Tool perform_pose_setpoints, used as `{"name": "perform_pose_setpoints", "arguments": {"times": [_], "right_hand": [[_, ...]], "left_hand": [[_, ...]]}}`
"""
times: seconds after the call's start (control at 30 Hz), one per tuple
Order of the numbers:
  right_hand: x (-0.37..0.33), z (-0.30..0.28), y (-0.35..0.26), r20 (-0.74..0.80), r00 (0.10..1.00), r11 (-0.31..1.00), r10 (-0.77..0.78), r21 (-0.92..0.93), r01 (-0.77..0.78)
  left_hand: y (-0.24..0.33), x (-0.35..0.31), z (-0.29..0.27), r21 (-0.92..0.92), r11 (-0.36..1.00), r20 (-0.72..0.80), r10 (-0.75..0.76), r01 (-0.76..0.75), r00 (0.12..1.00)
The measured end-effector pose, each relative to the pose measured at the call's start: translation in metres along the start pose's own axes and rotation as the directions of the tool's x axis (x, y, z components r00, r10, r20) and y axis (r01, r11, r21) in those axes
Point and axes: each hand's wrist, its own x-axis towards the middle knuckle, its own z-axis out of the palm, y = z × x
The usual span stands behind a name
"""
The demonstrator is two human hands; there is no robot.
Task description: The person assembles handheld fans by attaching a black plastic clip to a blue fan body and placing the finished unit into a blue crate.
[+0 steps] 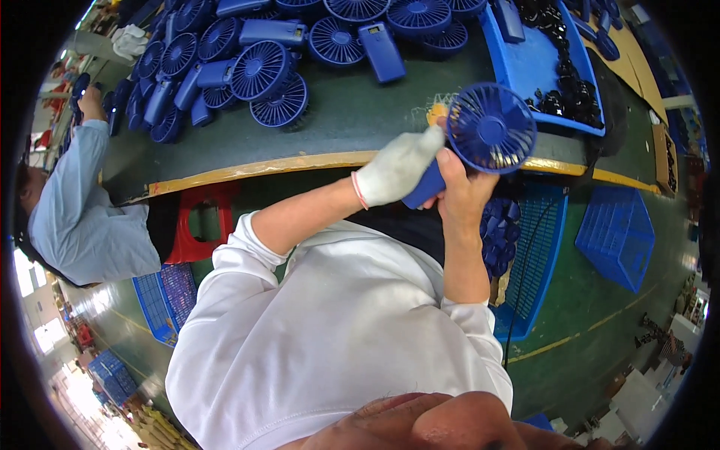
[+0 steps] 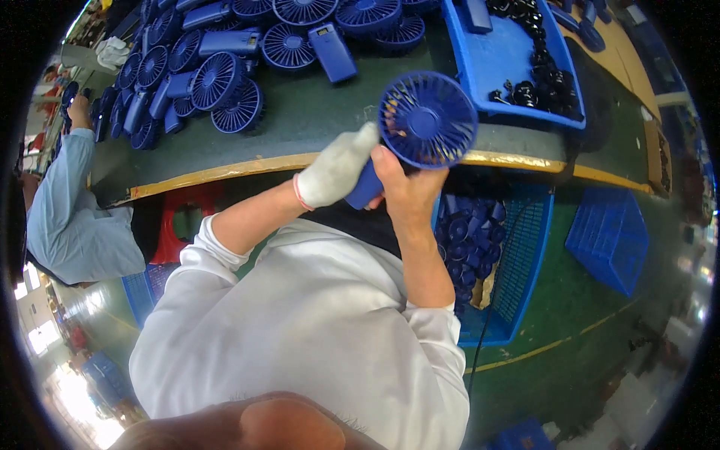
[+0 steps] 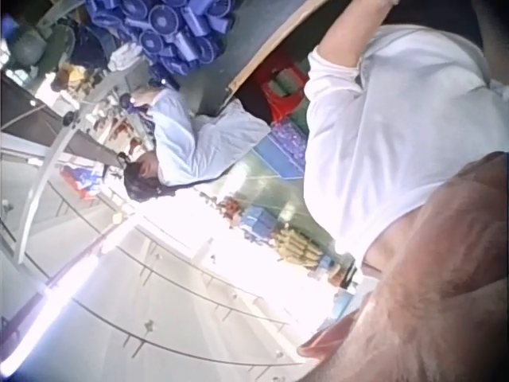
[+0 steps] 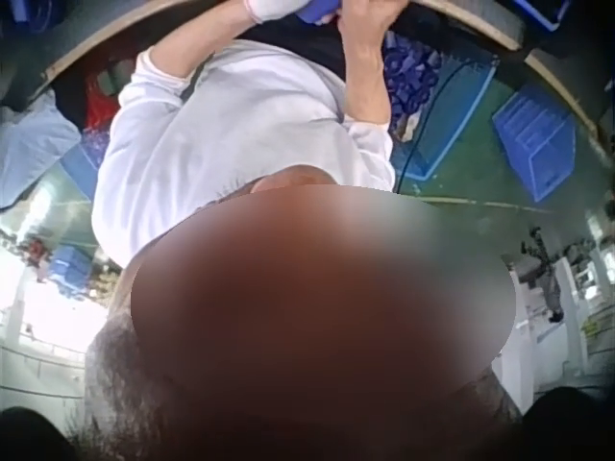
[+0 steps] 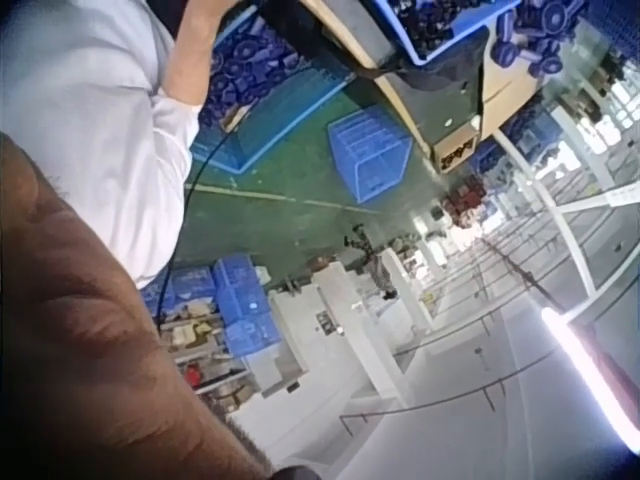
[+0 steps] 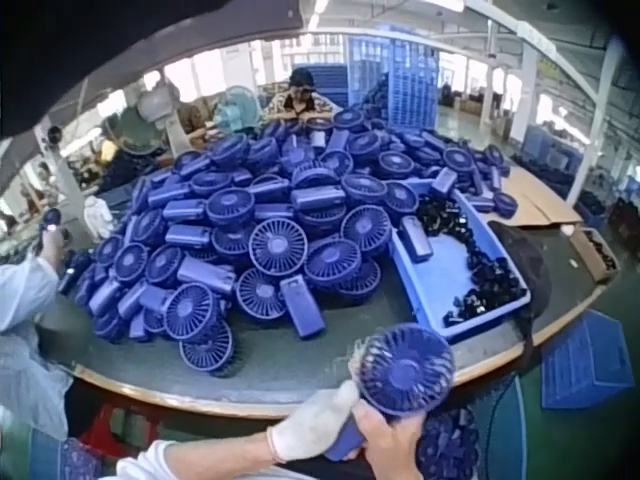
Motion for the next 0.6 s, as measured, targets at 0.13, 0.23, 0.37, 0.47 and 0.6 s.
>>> {"name": "perform_pose_setpoints", "arguments": {"times": [0.13, 0.23, 0.37, 0.47, 0.6], "right_hand": [[-0.008, -0.04, 0.021, 0.066, 0.942, 0.934, -0.328, -0.127, 0.334], [-0.031, -0.098, 0.051, 0.01, 0.905, 0.842, -0.424, -0.364, 0.398], [-0.066, -0.141, 0.083, -0.4, 0.865, 0.926, -0.304, -0.337, 0.169], [-0.103, -0.244, 0.151, -0.587, 0.777, 0.866, 0.228, -0.243, -0.438], [-0.139, -0.284, 0.188, -0.805, 0.382, 0.801, 0.454, 0.182, -0.57]], "left_hand": [[-0.004, 0.009, 0.003, 0.621, 0.703, 0.042, 0.411, -0.346, 0.911], [-0.003, 0.02, -0.017, 0.811, 0.479, -0.192, 0.761, -0.337, 0.62], [0.005, 0.018, -0.045, 0.419, 0.893, -0.7, 0.433, -0.165, 0.567], [-0.003, 0.03, -0.044, -0.048, 0.948, -0.788, 0.157, -0.314, 0.595], [-0.001, 0.054, -0.066, -0.306, 0.891, -0.617, 0.084, -0.337, 0.782]]}}
